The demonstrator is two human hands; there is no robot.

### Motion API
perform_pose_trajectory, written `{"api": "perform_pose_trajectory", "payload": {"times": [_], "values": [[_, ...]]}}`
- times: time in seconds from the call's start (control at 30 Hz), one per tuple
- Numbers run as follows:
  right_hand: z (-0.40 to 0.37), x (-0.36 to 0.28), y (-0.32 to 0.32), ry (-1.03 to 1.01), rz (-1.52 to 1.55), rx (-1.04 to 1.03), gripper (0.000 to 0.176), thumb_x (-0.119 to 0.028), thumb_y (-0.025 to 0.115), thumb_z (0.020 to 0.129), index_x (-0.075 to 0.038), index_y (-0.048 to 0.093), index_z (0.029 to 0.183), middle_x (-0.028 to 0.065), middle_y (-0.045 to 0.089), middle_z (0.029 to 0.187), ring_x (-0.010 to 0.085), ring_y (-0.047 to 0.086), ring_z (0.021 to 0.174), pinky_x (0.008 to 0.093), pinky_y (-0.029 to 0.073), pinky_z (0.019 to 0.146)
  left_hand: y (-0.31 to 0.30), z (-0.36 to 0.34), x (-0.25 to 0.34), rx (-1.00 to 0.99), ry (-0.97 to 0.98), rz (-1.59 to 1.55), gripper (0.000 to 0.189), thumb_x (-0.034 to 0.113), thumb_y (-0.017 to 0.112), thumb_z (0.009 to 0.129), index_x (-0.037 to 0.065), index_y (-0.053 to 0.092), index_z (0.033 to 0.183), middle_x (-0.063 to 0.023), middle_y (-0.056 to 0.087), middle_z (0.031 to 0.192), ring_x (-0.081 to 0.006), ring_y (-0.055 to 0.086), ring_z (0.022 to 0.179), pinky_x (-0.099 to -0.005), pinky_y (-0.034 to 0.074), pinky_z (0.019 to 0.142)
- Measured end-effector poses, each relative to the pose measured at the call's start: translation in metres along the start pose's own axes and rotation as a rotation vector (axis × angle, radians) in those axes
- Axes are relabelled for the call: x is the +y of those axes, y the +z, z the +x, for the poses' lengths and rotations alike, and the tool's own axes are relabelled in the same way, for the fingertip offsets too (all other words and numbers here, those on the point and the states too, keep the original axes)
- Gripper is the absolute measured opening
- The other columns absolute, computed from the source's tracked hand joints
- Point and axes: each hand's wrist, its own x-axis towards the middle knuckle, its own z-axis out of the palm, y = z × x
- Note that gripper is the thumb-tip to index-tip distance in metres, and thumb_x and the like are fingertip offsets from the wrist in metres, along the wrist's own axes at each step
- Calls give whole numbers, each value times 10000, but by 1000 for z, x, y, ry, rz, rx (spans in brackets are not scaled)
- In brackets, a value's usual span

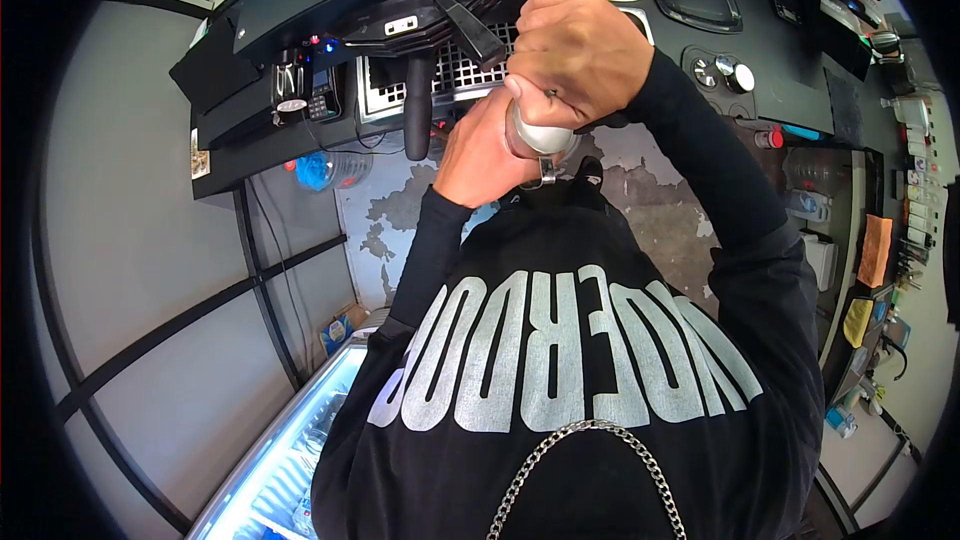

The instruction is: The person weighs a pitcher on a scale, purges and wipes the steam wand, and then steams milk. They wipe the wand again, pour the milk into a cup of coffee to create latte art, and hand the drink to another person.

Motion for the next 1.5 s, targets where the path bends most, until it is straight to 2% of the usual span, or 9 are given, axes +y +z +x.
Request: {"api": "perform_pose_trajectory", "payload": {"times": [0.37,0.43,0.77,0.83,0.97,1.03,1.27,1.33,1.5], "values": [[1,-1,-1,8,-5,-2,120,-143,683,713,-44,635,664,79,593,641,292,631,670,378,562,712,-2,2,1,-9,-9,15,537,235,905,659,73,686,1122,-149,698,1084,-350,690,999,-412,542,858],[1,-2,-2,12,4,-1,121,-143,685,712,-41,636,667,81,596,645,295,631,671,381,563,715,-3,3,0,-63,-29,-27,690,222,872,642,61,537,1223,-210,661,1146,-443,636,1059,-484,531,883],[1,-1,-2,6,18,18,116,-138,687,716,-41,640,672,80,597,645,291,627,658,379,568,731,-4,3,2,-64,-46,-10,700,190,861,634,52,538,1239,-192,664,1130,-416,640,1067,-472,529,898],[1,-2,-2,13,3,-1,115,-137,687,716,-41,640,672,79,598,644,289,626,655,377,569,732,-3,2,0,-24,-2,24,551,246,903,656,92,694,1141,-159,693,1108,-359,687,1017,-420,542,874],[1,-1,-1,8,6,2,117,-137,685,716,-42,638,669,79,596,641,290,626,657,377,567,730,-2,2,-1,-20,-13,20,547,246,902,657,91,694,1139,-158,692,1107,-357,687,1016,-419,542,871],[1,-1,-1,9,7,9,118,-139,685,713,-42,637,666,79,595,639,290,626,658,377,566,727,-1,3,-4,-66,-34,6,724,198,879,620,48,531,1237,-200,653,1142,-417,645,1047,-471,533,881],[1,-2,-2,22,0,4,118,-142,686,706,-44,635,663,78,594,638,290,625,660,377,565,724,-2,3,-1,-62,-30,10,737,193,881,616,54,530,1249,-203,648,1148,-416,644,1057,-469,534,885],[1,-2,-1,23,7,0,119,-142,687,706,-43,634,665,77,592,636,290,625,662,378,565,724,-2,2,-2,-24,-16,35,538,248,903,662,96,700,1136,-160,695,1102,-359,689,1012,-418,543,866],[1,-2,-2,21,3,-10,118,-141,688,707,-41,639,671,78,595,639,291,625,664,380,566,726,0,1,-4,-2,1,23,533,240,906,665,104,704,1139,-160,698,1102,-360,691,1008,-419,543,868]]}}
